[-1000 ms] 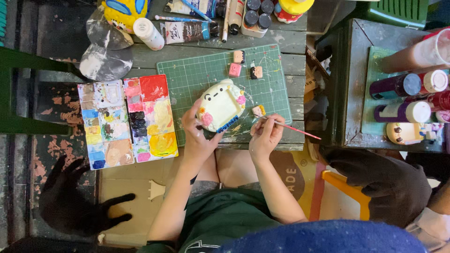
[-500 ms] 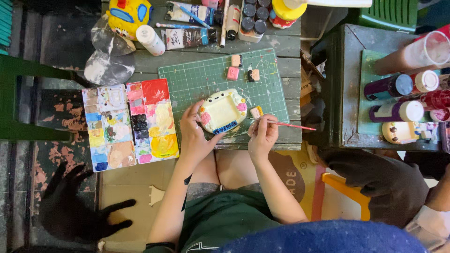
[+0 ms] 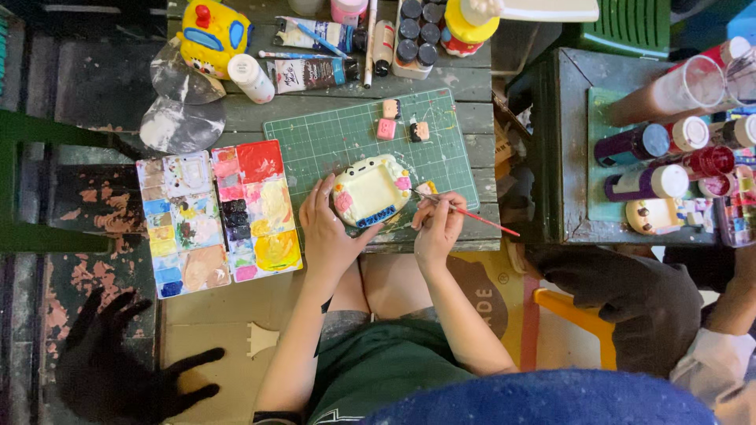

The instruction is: The person paints a small decorative ceramic frame with a paintbrush, holding the frame steady with one hand while applying paint to its edges and surface, occasionally dipping the brush into a paint palette and reaching for paint containers on the table.

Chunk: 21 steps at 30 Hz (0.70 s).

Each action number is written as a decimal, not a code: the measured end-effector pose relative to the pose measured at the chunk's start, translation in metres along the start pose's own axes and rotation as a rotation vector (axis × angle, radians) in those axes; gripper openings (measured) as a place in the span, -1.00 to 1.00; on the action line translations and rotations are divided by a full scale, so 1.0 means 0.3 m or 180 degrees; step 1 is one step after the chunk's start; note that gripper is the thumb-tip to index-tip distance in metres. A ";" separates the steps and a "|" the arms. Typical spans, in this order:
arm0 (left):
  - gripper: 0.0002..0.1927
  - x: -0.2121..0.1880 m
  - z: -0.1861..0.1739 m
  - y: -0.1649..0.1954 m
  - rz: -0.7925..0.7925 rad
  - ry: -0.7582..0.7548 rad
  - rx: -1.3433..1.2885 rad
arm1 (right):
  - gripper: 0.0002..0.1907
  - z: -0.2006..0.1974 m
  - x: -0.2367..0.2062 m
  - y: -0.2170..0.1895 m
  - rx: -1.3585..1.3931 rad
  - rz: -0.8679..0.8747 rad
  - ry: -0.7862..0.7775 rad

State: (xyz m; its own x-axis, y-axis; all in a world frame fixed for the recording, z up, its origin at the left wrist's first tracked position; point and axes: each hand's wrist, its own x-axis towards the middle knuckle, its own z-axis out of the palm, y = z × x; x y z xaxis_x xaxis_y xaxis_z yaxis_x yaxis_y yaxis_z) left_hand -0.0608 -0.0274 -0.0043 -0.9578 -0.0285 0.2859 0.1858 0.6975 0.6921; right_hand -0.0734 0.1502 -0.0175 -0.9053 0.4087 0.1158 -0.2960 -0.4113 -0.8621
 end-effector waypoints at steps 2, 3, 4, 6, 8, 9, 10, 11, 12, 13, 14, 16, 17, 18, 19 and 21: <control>0.16 0.007 0.001 0.003 0.0055 0.0049 0.0000 | -0.91 -0.002 0.006 0.005 -0.0064 -0.0053 0.0047; 0.16 0.009 0.003 0.005 0.0102 0.0089 0.0014 | -0.91 -0.002 0.008 0.007 -0.0152 -0.0108 0.0018; 0.16 0.008 0.003 0.005 0.0148 0.0126 0.0033 | -0.91 -0.001 0.008 0.008 -0.0237 -0.0160 -0.0008; 0.15 0.006 0.009 0.008 0.0038 0.0144 0.0026 | -0.92 -0.004 0.010 0.009 -0.0437 -0.0156 -0.0027; 0.12 0.004 0.022 0.009 -0.0015 0.0276 0.0037 | -0.92 -0.005 0.016 0.010 -0.0506 -0.0189 -0.0067; 0.10 0.002 0.032 0.011 -0.0018 0.0388 0.0046 | -0.92 -0.007 0.017 0.010 -0.0485 -0.0218 -0.0091; 0.08 -0.003 0.038 0.012 -0.0023 0.0493 0.0054 | -0.93 -0.010 0.017 0.011 -0.0467 -0.0242 -0.0109; 0.08 -0.006 0.043 0.010 -0.0070 0.0457 0.0087 | -0.92 -0.014 0.017 0.012 -0.0270 -0.0126 -0.0040; 0.08 -0.007 0.047 0.009 -0.0112 0.0423 0.0116 | -0.89 -0.020 0.020 0.013 -0.0072 -0.0016 0.0028; 0.08 -0.009 0.051 0.008 -0.0159 0.0390 0.0144 | -0.84 -0.027 0.022 0.017 0.0124 0.0097 0.0094; 0.09 -0.012 0.052 0.009 -0.0021 0.0449 0.0216 | -0.86 -0.033 0.023 0.020 0.0079 0.0139 0.0126; 0.11 -0.003 0.055 0.006 0.0285 0.0593 0.0359 | -0.90 -0.049 0.034 0.024 0.0007 0.0189 0.0174; 0.12 0.006 0.056 0.005 0.0331 0.0608 0.0388 | -0.93 -0.056 0.056 0.023 -0.0186 -0.0044 0.0044; 0.12 0.008 0.058 0.008 0.0368 0.0611 0.0406 | -0.94 -0.075 0.082 0.015 -0.0395 -0.0274 -0.0074; 0.13 0.005 0.060 0.016 0.0383 0.0609 0.0416 | -0.92 -0.090 0.109 -0.004 -0.0620 -0.0489 -0.0198; 0.14 -0.003 0.067 0.036 0.0139 0.0437 0.0337 | -0.89 -0.106 0.199 -0.063 -0.1308 -0.0385 -0.0296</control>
State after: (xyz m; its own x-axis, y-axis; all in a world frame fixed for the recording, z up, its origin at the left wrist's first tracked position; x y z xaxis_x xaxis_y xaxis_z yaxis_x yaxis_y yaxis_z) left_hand -0.0623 -0.0054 -0.0105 -0.9090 -0.0889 0.4071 0.1956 0.7715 0.6054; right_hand -0.1122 0.2083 -0.0100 -0.9007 0.3511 0.2559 -0.2729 0.0012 -0.9620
